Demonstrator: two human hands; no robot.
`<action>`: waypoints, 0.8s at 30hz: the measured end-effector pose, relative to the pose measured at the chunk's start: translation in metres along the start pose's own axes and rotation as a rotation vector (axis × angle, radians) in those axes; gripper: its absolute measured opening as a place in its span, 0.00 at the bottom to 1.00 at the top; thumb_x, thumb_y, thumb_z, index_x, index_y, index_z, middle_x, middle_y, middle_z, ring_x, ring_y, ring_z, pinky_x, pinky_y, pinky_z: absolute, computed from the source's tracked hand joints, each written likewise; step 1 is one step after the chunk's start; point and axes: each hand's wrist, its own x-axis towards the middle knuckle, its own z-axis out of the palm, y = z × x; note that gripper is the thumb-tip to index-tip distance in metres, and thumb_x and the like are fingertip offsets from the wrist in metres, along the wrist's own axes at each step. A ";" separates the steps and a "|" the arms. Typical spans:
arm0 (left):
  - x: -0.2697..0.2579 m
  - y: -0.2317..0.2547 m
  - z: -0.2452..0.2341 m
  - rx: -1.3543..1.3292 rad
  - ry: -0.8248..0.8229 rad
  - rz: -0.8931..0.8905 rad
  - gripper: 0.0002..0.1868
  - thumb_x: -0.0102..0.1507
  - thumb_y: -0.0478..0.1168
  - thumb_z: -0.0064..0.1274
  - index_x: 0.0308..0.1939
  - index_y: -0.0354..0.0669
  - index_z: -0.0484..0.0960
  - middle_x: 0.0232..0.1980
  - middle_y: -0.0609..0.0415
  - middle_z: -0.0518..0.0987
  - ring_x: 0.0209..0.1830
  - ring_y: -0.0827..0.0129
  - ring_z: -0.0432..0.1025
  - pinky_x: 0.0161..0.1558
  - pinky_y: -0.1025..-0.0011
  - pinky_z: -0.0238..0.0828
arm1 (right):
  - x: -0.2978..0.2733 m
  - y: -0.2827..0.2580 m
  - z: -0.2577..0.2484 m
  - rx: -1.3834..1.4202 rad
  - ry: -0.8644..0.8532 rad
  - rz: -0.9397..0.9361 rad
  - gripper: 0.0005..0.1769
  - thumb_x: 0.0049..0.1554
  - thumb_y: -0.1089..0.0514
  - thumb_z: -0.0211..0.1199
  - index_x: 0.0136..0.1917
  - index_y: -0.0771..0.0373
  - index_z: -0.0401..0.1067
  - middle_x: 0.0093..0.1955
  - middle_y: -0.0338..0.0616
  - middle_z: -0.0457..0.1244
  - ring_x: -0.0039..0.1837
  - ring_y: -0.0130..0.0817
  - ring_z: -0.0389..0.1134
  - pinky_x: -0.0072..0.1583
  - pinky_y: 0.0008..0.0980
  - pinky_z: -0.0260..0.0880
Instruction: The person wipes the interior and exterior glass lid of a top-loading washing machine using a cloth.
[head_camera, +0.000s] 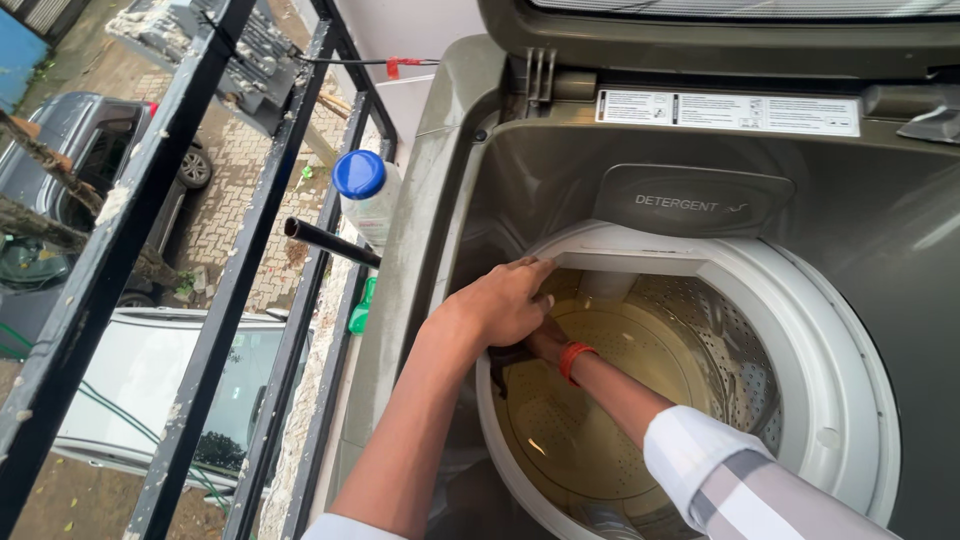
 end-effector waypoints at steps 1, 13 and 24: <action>-0.001 0.000 -0.001 -0.009 0.005 0.003 0.31 0.64 0.43 0.47 0.72 0.40 0.65 0.73 0.44 0.68 0.71 0.52 0.64 0.70 0.61 0.60 | -0.002 0.000 -0.004 -0.074 -0.074 -0.005 0.21 0.65 0.49 0.48 0.61 0.66 0.69 0.56 0.50 0.69 0.57 0.39 0.72 0.57 0.41 0.73; -0.006 0.009 -0.015 -0.025 -0.039 -0.043 0.32 0.65 0.44 0.46 0.73 0.43 0.64 0.71 0.42 0.70 0.69 0.51 0.67 0.69 0.60 0.61 | -0.120 0.038 0.029 -0.293 -0.834 -0.003 0.25 0.62 0.48 0.54 0.66 0.66 0.70 0.58 0.49 0.69 0.54 0.33 0.66 0.57 0.37 0.68; -0.013 0.015 -0.023 -0.014 -0.116 -0.151 0.33 0.65 0.46 0.46 0.76 0.50 0.61 0.66 0.41 0.75 0.66 0.49 0.70 0.67 0.58 0.66 | -0.188 0.078 -0.055 -0.717 -1.398 0.222 0.50 0.52 0.47 0.61 0.83 0.55 0.47 0.79 0.53 0.54 0.77 0.47 0.57 0.70 0.46 0.62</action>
